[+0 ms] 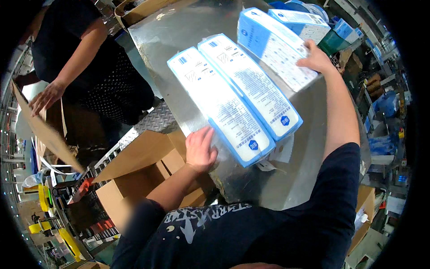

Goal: The person assembles cardboard boxes and packs several blue milk cartons into each box before moving the filled boxes onto a conveyor belt.

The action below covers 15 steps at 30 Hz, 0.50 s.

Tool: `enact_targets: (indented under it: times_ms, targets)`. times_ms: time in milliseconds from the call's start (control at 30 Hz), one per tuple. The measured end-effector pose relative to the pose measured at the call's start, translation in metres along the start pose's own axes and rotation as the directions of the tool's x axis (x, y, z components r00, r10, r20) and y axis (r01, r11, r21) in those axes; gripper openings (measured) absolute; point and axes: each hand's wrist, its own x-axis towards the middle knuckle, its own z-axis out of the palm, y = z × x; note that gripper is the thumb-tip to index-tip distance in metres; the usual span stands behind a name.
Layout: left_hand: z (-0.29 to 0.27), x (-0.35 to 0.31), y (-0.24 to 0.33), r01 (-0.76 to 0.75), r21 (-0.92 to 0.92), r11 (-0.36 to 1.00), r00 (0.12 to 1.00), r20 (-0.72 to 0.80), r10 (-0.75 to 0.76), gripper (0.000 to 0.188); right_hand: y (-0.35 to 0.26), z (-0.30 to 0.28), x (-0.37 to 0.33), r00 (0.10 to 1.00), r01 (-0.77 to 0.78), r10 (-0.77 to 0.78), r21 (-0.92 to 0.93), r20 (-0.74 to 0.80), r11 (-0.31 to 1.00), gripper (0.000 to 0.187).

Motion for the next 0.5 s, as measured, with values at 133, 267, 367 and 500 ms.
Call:
enact_targets:
  times_ms: [133,267,367,500]
  targets:
    - [-0.009,0.007,-0.003,-0.027,0.001,1.0,0.997,0.075,0.027,0.06,-0.061,0.022,-0.014,0.976,0.103,-0.086,-0.074,0.201,0.992,0.097]
    - [-0.034,0.013,-0.03,0.468,-0.75,0.467,0.884,0.403,-0.238,0.074,-0.119,0.008,-0.094,0.932,0.153,-0.1,-0.127,0.348,0.98,0.094]
    - [-0.089,0.015,-0.007,0.583,-0.802,0.133,0.804,0.545,-0.239,0.078,-0.133,-0.001,-0.172,0.9,0.205,-0.179,-0.023,0.399,0.979,0.092]
    - [-0.11,0.032,-0.012,0.701,-0.661,0.269,0.69,0.723,-0.021,0.088,-0.076,0.025,-0.205,0.86,-0.393,-0.075,0.75,0.504,0.531,0.089]
